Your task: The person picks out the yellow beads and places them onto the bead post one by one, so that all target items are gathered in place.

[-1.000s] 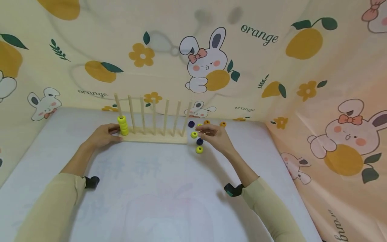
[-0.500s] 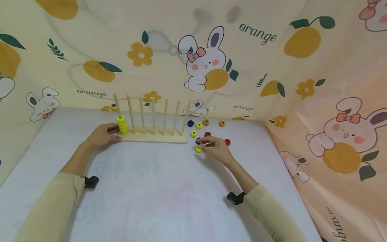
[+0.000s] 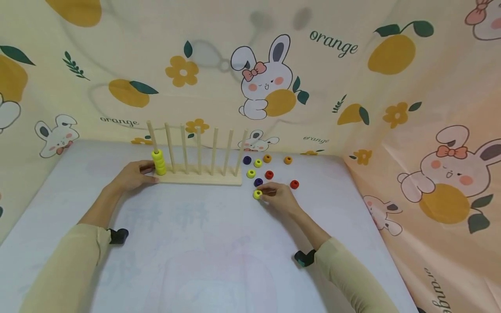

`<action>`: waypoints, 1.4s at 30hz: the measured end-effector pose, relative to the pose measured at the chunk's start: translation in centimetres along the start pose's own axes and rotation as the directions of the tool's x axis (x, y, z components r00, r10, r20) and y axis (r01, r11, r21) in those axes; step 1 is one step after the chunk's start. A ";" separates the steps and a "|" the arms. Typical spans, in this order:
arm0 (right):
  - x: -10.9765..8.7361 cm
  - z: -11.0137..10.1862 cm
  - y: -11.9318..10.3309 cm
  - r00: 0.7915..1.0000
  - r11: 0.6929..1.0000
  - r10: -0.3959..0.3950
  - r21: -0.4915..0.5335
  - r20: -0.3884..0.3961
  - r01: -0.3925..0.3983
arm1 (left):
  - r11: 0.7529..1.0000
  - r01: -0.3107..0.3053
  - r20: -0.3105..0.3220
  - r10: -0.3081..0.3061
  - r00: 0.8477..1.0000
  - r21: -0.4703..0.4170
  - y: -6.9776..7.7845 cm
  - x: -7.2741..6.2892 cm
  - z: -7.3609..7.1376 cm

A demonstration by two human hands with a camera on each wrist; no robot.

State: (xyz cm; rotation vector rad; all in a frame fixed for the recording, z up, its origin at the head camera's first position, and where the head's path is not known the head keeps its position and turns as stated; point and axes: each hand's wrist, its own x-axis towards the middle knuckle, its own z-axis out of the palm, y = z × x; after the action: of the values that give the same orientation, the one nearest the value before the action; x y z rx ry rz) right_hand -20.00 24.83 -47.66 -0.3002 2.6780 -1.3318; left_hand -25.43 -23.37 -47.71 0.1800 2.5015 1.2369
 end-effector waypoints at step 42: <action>2.1 -3.2 -7.7 0.922 0.934 -0.353 -0.010 -0.157 0.356 | 1.000 -0.001 -0.019 0.002 1.000 0.007 0.1 -0.1 0.3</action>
State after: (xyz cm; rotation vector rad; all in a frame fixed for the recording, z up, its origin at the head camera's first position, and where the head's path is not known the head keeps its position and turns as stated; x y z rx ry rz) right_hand -21.82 22.22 -39.67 -0.7403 2.8355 -1.5318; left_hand -25.22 -23.08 -47.74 0.1726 2.5221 1.2367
